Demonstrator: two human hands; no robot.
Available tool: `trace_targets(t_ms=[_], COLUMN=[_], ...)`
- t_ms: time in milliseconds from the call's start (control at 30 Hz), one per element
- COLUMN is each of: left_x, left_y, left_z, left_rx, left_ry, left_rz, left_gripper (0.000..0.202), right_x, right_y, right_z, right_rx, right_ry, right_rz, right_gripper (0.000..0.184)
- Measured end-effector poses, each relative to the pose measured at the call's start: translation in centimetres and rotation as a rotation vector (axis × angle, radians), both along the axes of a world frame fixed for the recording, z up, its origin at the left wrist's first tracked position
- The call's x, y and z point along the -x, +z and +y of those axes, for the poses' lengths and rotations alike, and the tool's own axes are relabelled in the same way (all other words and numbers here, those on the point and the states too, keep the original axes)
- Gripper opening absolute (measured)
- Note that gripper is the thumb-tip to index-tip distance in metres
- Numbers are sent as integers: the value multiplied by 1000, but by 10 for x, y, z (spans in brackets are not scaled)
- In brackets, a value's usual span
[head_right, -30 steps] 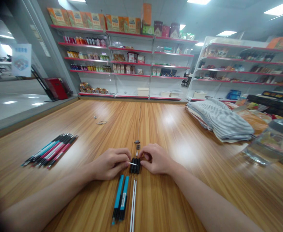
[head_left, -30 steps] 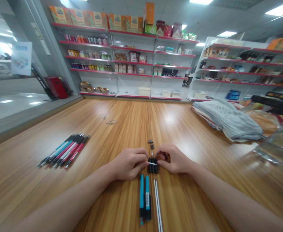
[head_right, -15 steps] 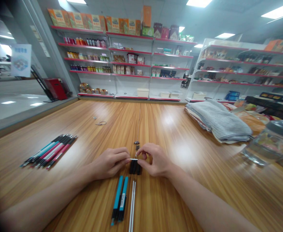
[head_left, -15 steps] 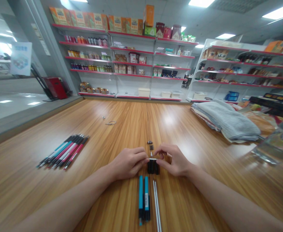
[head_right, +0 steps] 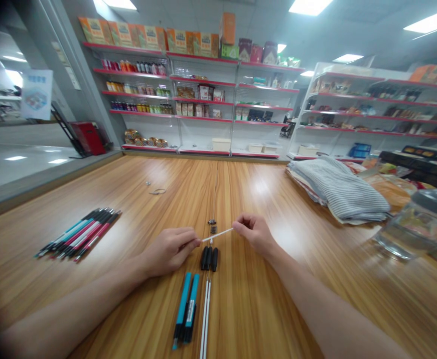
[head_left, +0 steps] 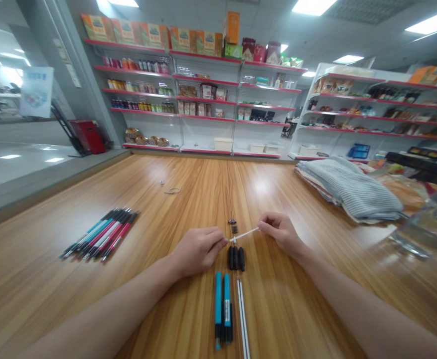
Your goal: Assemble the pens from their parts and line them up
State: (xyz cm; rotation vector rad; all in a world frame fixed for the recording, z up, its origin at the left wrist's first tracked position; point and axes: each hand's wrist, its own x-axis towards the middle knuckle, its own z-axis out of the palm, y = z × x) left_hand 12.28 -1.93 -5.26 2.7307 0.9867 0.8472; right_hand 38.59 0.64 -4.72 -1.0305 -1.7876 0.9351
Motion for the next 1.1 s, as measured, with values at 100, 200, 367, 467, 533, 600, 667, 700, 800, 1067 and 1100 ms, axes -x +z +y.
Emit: trace_targets(t_ms=[100,200,367,467,533,600,667,700,800,1067,1100], left_x=[1,1,1,1,1,1,1,1,1,0,0], left_y=[-1,-3,-3,-3,-2,-2,-2,-2,-3,-4,-3], left_z=[1,1,2,1,1,1,1,2,2,2,2], left_rx=[20,25,46,52,56,60,63,62,57,64,64], left_ry=[1,6,13,14,19,22,22,22,26,26,27], left_rz=[-12,-14,1,13,20,27,33,35,39,31,36], left_gripper=[25,26,27,27,27,27,27,27,28,27,28], right_x=[-21,-35,-29,-16,-10,-9,-9,-9,-3,28,30], right_y=[-1,10,29,31,32,34,36,38,39,33,33], right_z=[15,15,-4,-13,-15,-15,-14,-14,-19,-36,-38], right_rx=[166,378,686,780,825,873,946,992,1103,1126,1120], right_ry=[173,404,605,597,600,633,708,753,857,894,894], right_rz=[-58,-259,-608,-726,-745,-738,-734,-735,-738,-788,-787], right_gripper=[39,38,35,41,45,46,44,42,39,31,30])
